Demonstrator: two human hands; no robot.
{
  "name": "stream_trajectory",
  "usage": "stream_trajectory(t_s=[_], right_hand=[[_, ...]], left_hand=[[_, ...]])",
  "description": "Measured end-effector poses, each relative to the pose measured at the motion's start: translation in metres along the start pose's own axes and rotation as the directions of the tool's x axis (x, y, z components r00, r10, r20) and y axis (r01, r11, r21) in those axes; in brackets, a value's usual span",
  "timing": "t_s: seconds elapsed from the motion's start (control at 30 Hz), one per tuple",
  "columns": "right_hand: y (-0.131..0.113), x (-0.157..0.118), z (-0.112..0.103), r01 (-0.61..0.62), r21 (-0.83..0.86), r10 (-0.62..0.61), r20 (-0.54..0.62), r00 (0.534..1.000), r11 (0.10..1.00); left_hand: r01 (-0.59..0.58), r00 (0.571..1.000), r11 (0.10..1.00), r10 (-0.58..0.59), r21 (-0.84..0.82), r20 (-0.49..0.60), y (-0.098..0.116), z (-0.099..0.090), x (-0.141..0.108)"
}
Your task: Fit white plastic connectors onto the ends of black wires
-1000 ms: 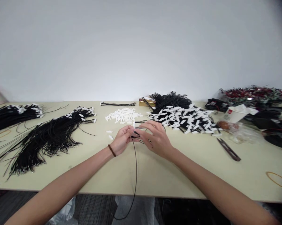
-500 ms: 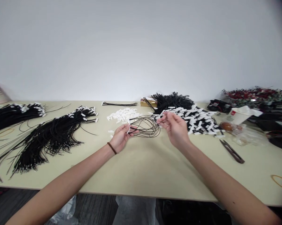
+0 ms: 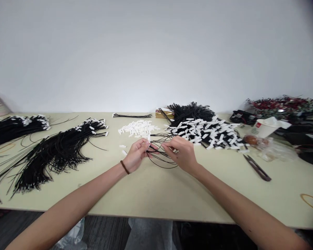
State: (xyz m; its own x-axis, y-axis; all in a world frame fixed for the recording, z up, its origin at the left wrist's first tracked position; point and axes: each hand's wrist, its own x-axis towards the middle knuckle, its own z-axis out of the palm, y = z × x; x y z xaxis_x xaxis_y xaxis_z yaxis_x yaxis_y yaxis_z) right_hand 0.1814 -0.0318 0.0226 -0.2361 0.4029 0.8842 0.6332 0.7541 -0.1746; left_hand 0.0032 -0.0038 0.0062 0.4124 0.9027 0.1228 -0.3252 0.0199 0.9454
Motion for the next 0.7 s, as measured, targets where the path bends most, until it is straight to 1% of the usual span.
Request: stream_trajectory(t_s=[0.1, 0.47, 0.57, 0.7], right_hand=[[-0.0006, -0.0015, 0.0010, 0.002, -0.008, -0.002, 0.012, 1.000, 1.000], [-0.0052, -0.0020, 0.0012, -0.029, 0.053, 0.029, -0.001, 1.000, 0.998], [-0.0046, -0.0019, 0.0005, -0.038, 0.007, 0.038, 0.032, 0.999, 0.999], [-0.0019, -0.0034, 0.0012, 0.039, -0.117, -0.027, 0.100, 0.995, 0.992]], left_hand=[[0.002, 1.000, 1.000, -0.002, -0.007, 0.007, 0.0003, 0.0005, -0.0004], [0.014, 1.000, 1.000, -0.013, -0.014, 0.023, 0.0011, 0.0017, -0.0006], [0.019, 1.000, 1.000, -0.019, -0.002, 0.019, 0.0015, 0.0018, -0.0007], [0.012, 1.000, 0.999, -0.013, 0.037, 0.020, 0.0003, 0.0020, -0.0010]])
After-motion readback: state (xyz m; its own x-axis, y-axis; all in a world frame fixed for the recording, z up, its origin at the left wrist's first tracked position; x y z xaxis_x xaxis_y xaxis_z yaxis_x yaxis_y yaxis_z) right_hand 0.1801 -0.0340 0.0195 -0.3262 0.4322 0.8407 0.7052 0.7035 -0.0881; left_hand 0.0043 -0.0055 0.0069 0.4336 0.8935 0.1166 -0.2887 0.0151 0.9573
